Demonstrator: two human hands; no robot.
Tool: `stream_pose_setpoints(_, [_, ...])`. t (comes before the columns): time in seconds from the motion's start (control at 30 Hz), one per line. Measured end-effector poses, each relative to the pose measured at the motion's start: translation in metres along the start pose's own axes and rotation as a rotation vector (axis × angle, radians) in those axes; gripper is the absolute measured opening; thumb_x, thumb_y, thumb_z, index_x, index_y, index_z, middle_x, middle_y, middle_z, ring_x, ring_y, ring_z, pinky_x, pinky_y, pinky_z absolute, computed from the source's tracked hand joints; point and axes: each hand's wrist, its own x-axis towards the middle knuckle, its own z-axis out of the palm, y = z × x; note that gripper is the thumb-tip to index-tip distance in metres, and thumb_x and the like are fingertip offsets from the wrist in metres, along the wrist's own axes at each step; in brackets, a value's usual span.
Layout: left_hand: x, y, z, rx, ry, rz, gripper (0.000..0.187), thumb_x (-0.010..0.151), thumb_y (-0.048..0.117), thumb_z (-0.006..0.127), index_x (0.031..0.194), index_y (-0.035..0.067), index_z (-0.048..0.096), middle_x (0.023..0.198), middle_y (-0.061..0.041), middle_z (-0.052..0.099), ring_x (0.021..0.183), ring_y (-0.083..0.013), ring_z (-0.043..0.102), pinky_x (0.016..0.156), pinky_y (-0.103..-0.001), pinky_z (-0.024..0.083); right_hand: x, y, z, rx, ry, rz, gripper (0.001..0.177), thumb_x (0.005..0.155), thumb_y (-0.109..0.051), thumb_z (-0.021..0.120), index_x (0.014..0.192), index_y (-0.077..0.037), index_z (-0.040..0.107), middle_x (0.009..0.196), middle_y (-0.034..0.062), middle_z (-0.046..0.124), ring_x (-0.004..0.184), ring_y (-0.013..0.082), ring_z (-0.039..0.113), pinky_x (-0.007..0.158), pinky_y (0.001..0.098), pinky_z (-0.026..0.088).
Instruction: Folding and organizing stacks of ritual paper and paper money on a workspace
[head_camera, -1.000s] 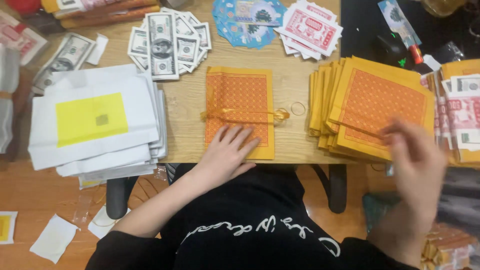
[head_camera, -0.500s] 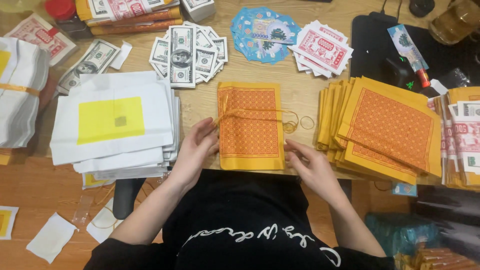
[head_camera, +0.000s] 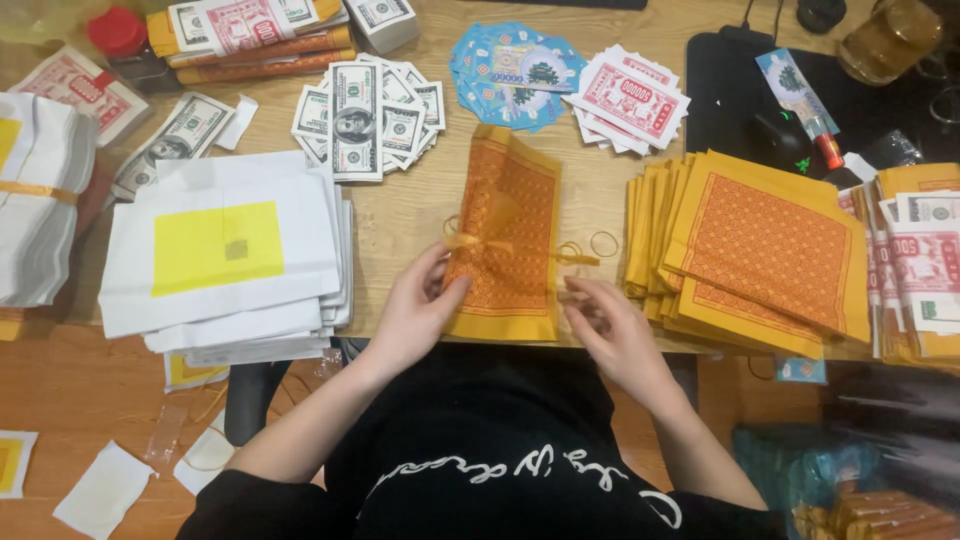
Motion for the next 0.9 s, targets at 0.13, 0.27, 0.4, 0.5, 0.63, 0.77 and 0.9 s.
stream_pose_setpoints(0.13, [-0.025, 0.083, 0.001, 0.100, -0.074, 0.054, 0.046, 0.090, 0.003, 0.061, 0.135, 0.002, 0.052, 0.114, -0.017, 0.069, 0.106, -0.0238, 0.064, 0.085, -0.041, 0.056, -0.005, 0.012, 0.003, -0.158, 0.329, -0.349, 0.063, 0.081, 0.000, 0.075, 0.135, 0.007, 0.043, 0.101, 0.0214, 0.057, 0.083, 0.0330, 0.064, 0.061, 0.0372, 0.057])
stream_pose_setpoints(0.27, [-0.042, 0.107, 0.001, 0.299, -0.188, 0.193, 0.048, 0.087, 0.003, 0.060, 0.135, 0.007, 0.056, 0.113, -0.017, 0.071, 0.104, -0.0330, 0.068, 0.081, -0.042, 0.058, -0.007, 0.013, 0.016, -0.256, 0.320, -0.663, 0.062, 0.069, -0.009, 0.085, 0.122, 0.001, 0.056, 0.079, 0.0063, 0.063, 0.061, 0.0203, 0.061, 0.049, 0.0268, 0.051])
stream_pose_setpoints(0.4, [-0.048, 0.130, 0.003, 0.414, -0.250, 0.358, 0.054, 0.085, -0.002, 0.059, 0.138, 0.007, 0.052, 0.119, -0.019, 0.069, 0.107, -0.0390, 0.065, 0.083, -0.046, 0.057, -0.011, -0.043, 0.004, -0.222, 0.190, -0.849, 0.030, 0.078, -0.013, 0.078, 0.107, -0.008, 0.072, 0.085, 0.0022, 0.069, 0.066, 0.0202, 0.066, 0.058, 0.0284, 0.056])
stream_pose_setpoints(0.5, [-0.047, 0.150, 0.003, 0.400, -0.331, 0.422, 0.055, 0.086, -0.006, 0.054, 0.139, 0.007, 0.050, 0.117, -0.020, 0.069, 0.104, -0.0409, 0.067, 0.079, -0.049, 0.058, -0.007, 0.008, -0.016, -0.306, 0.583, -0.990, 0.047, 0.065, -0.015, 0.089, 0.108, -0.007, 0.072, 0.108, 0.0149, 0.061, 0.098, 0.0348, 0.060, 0.090, 0.0464, 0.049])
stream_pose_setpoints(0.63, [-0.048, 0.137, -0.003, 0.404, -0.447, 0.537, 0.055, 0.082, -0.014, 0.051, 0.134, 0.002, 0.054, 0.116, -0.024, 0.068, 0.101, -0.0446, 0.067, 0.079, -0.053, 0.057, -0.008, -0.035, -0.052, -0.346, 0.561, -0.902, 0.095, 0.070, -0.020, 0.087, 0.141, 0.008, 0.030, 0.138, 0.0299, 0.038, 0.132, 0.0501, 0.035, 0.113, 0.0565, 0.026])
stream_pose_setpoints(0.77, [-0.049, 0.134, -0.009, 0.351, -0.539, 0.563, 0.054, 0.081, -0.017, 0.049, 0.131, 0.003, 0.057, 0.111, -0.022, 0.069, 0.100, -0.0441, 0.067, 0.080, -0.053, 0.057, -0.017, -0.045, -0.053, -0.055, 0.186, -0.751, 0.059, 0.059, -0.006, 0.087, 0.112, 0.000, 0.061, 0.105, 0.0116, 0.069, 0.106, 0.0359, 0.063, 0.105, 0.0569, 0.037])
stream_pose_setpoints(0.9, [-0.052, 0.124, -0.027, 0.368, -0.550, 0.521, 0.021, 0.094, 0.008, 0.060, 0.114, 0.004, 0.061, 0.110, -0.010, 0.069, 0.098, -0.0243, 0.069, 0.084, -0.032, 0.052, -0.031, -0.050, -0.049, 0.214, -0.008, -0.778, 0.017, 0.085, -0.013, 0.069, 0.097, -0.001, 0.067, 0.094, 0.0090, 0.069, 0.085, 0.0211, 0.066, 0.087, 0.0395, 0.050])
